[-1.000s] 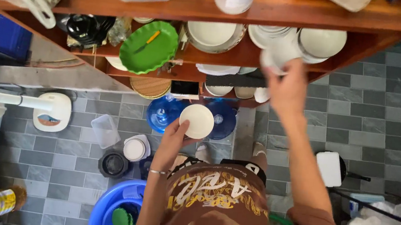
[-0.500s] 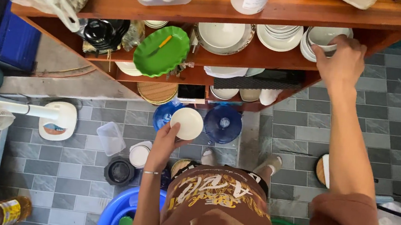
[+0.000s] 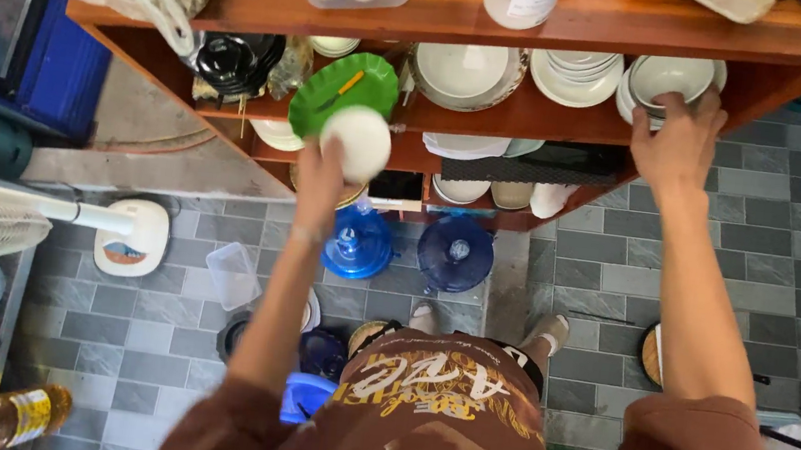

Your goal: The person organizes kitchenware in a cluttered kitchen area. They pick up white bowls and black plates from a green basket and place them onto a wooden shelf. They also handle black bowls and a brown tray, moving them between the floor, a metal rack, and the shelf.

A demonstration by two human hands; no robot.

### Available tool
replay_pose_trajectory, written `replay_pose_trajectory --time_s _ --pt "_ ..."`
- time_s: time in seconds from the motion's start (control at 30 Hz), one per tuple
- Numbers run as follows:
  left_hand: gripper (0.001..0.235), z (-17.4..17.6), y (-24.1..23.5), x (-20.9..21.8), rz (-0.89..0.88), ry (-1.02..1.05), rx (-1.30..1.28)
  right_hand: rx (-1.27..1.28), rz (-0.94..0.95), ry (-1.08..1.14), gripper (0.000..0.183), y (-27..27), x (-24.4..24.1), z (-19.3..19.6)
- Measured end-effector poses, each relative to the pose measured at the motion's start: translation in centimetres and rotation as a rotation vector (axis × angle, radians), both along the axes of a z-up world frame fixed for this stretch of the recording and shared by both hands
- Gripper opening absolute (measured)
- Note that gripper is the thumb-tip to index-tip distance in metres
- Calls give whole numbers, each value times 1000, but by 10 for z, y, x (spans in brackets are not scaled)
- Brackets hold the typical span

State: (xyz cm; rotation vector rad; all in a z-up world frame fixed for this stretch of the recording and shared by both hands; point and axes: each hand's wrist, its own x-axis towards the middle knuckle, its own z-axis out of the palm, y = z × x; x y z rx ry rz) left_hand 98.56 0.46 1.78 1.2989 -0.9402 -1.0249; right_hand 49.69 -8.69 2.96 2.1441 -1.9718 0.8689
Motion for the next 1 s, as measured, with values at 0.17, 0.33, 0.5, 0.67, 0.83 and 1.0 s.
replay_pose_trajectory --time_s 0.17,0.33,0.5,0.67,0.83,1.0 --pt "36 -9 -147 34 70 284 259 -45 3 -7 28 -6 -2 -10" --pt "26 -38 -215 47 87 825 292 16 14 -97 29 -7 -3 1" --pt "28 -49 -224 43 254 705 174 13 51 -168 36 -9 -12 6" --pt "31 -42 -225 45 436 599 170 -49 139 -110 19 -4 -12 28" --pt "26 -52 -239 73 408 591 202 127 106 -198 19 2 -10 49" --pt "30 -52 -251 81 448 534 275 182 124 -296 21 -1 -19 54"
